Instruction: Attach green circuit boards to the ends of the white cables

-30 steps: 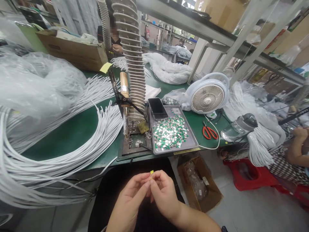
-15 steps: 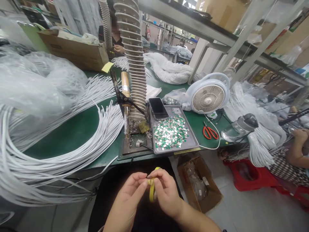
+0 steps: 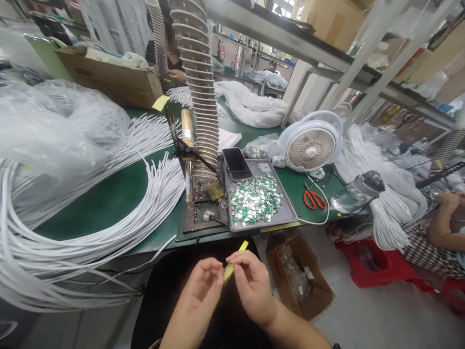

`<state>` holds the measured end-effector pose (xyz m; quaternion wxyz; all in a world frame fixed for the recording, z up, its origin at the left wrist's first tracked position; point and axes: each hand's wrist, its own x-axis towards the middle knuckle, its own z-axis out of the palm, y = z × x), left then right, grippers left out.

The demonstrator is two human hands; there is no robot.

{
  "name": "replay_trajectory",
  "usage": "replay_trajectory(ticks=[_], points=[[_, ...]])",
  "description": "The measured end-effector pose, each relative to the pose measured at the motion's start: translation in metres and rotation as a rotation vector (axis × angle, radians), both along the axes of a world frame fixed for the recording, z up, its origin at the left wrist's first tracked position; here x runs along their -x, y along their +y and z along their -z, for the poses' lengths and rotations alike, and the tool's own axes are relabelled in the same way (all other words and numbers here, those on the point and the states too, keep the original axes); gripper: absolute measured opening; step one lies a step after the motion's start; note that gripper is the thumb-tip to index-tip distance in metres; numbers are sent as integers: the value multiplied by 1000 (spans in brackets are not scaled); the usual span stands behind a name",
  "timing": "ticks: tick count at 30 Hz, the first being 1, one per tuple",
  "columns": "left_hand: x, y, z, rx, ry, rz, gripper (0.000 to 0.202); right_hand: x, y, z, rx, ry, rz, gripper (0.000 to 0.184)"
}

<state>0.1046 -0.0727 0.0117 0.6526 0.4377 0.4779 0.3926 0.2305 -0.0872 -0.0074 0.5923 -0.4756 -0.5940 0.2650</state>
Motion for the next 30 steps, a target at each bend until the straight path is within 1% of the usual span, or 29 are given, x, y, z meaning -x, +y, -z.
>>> replay_trajectory(ticks=[1, 2, 3, 4, 5, 6, 7, 8, 9, 10, 11, 12, 15, 20, 24, 27, 30], points=[[-1, -1, -2, -43, 38, 12, 38, 1, 0, 0, -15, 0, 2, 17], [-2, -3, -4, -91, 81, 51, 37, 2, -1, -1, -32, 1, 4, 18], [-3, -4, -5, -138, 110, 43, 35, 3, -1, -2, -52, -3, 9, 19], [-4, -5, -6, -175, 120, 72, 33, 4, -1, -2, -72, -10, 14, 21], [-4, -6, -7, -180, 120, -25, 27, 5, -2, -4, -96, -23, 18, 23], [-4, -6, -6, -200, 124, -80, 23, 5, -2, -5, -117, -37, 23, 25], [-3, -7, -5, -226, 141, -93, 21, 4, -2, -7, -134, -53, 25, 27], [-1, -7, -2, -271, 169, -34, 23, 4, -2, -9, -149, -70, 26, 28], [2, -7, 1, -333, 204, 65, 24, 3, -2, -10, -160, -86, 26, 29], [4, -6, 5, -360, 249, 104, 26, 2, -2, -12, -171, -101, 27, 30], [7, -6, 9, -366, 272, 147, 26, 1, -2, -13, -180, -114, 31, 31], [9, -5, 12, -378, 285, 163, 27, 0, -2, -14, -187, -125, 34, 31], [11, -5, 18, -382, 292, 147, 28, -3, -2, -15, -207, -139, 40, 33], [7, -5, 14, -395, 314, 140, 26, -4, -3, -16, -255, -165, 24, 37], [6, -5, 10, -401, 347, 121, 27, -3, -3, -19, -270, -175, -5, 37], [7, -5, 14, -397, 384, 85, 30, -4, -2, -20, -261, -167, -12, 36], [8, -5, 21, -387, 393, 67, 34, -6, -1, -20, -292, -157, -13, 36]])
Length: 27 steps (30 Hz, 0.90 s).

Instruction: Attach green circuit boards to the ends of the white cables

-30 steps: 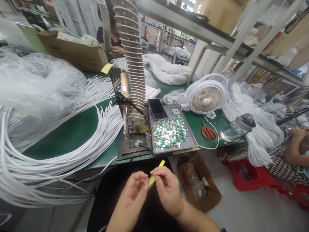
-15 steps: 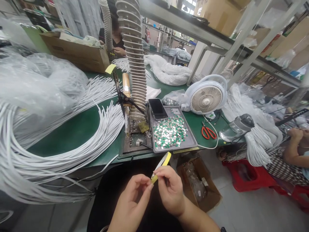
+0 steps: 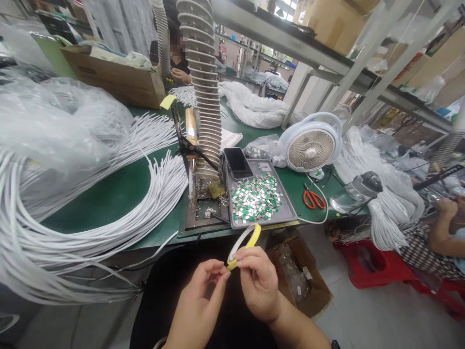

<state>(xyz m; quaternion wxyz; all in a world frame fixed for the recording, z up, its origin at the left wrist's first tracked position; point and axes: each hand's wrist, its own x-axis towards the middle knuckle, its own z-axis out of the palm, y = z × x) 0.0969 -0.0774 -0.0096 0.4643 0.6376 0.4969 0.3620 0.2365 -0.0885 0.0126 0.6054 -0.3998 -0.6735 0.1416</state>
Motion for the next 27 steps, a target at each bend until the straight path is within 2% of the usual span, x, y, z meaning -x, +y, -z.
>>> replay_trajectory(ticks=[5, 18, 23, 27], points=[[-2, 3, 7, 47, 8, -10, 41, -4, 0, -4, -36, 30, -32, 33], [-5, 8, 0, 300, -41, -132, 59, 1, -5, -16, -90, -10, -204, 32], [-5, 11, -4, 424, -192, -181, 67, 5, -7, -9, -214, -132, -252, 24], [-1, 14, -6, 546, -407, -158, 68, 3, -7, -8, -279, -351, -370, 10]])
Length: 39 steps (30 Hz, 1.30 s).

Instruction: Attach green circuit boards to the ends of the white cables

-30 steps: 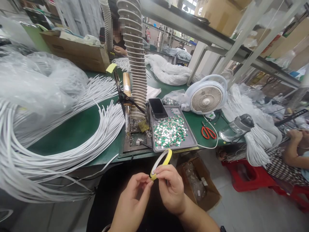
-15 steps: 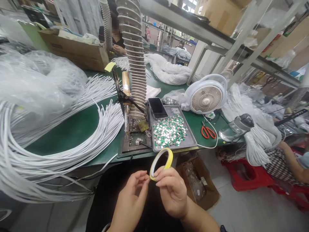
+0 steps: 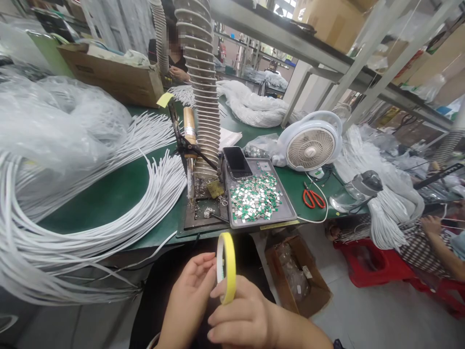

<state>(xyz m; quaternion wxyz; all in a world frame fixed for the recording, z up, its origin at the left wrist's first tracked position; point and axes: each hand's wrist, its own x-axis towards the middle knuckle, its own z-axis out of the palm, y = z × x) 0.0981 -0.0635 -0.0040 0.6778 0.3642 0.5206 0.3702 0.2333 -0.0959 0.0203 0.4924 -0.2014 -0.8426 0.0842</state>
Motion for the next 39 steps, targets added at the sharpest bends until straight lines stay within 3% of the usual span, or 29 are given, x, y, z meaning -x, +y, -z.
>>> replay_trajectory(ticks=[5, 10, 15, 21, 25, 31, 35, 39], points=[[7, 2, 2, 161, -192, -42, 66, -4, 0, 10, -59, -159, -45, 15], [11, 6, 5, 102, -320, -66, 54, -8, -1, 30, -81, -243, -46, 10], [9, 12, -15, 247, -384, -212, 74, -23, 0, 46, -52, -381, -15, 9], [8, 11, -25, 335, -314, -138, 71, -38, 5, 47, 3, -435, 93, 9], [8, 9, -25, 312, -298, -89, 68, -42, 4, 40, 145, -211, 3, 20], [9, 10, -22, 279, -320, -108, 63, -45, -2, 36, 378, 210, -92, 16], [11, 8, -10, 178, -258, -95, 57, -39, -6, 43, 469, 395, 61, 21], [16, 6, 5, -49, -115, -117, 46, -31, -7, 47, 420, 476, 305, 22]])
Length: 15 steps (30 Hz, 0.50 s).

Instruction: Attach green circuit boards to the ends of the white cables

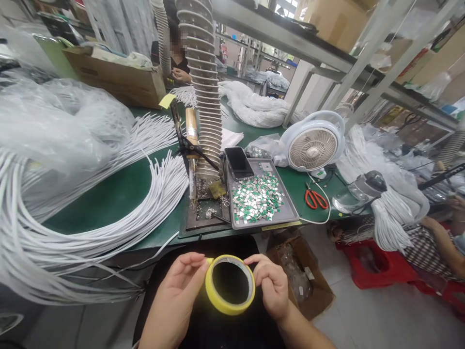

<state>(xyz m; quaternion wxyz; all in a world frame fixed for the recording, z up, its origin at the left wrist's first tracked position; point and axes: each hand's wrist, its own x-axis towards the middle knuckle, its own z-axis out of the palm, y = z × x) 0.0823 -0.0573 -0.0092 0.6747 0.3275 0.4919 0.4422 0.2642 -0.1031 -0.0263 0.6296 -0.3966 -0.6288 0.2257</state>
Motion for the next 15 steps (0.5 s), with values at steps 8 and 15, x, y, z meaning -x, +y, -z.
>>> replay_trajectory(ticks=[8, 15], points=[[8, -3, 2, -131, 99, -67, 46, -5, 0, -17, 29, -181, 84, 16], [7, -8, 2, -261, 226, -21, 40, 3, -2, -31, -80, -298, 270, 28]])
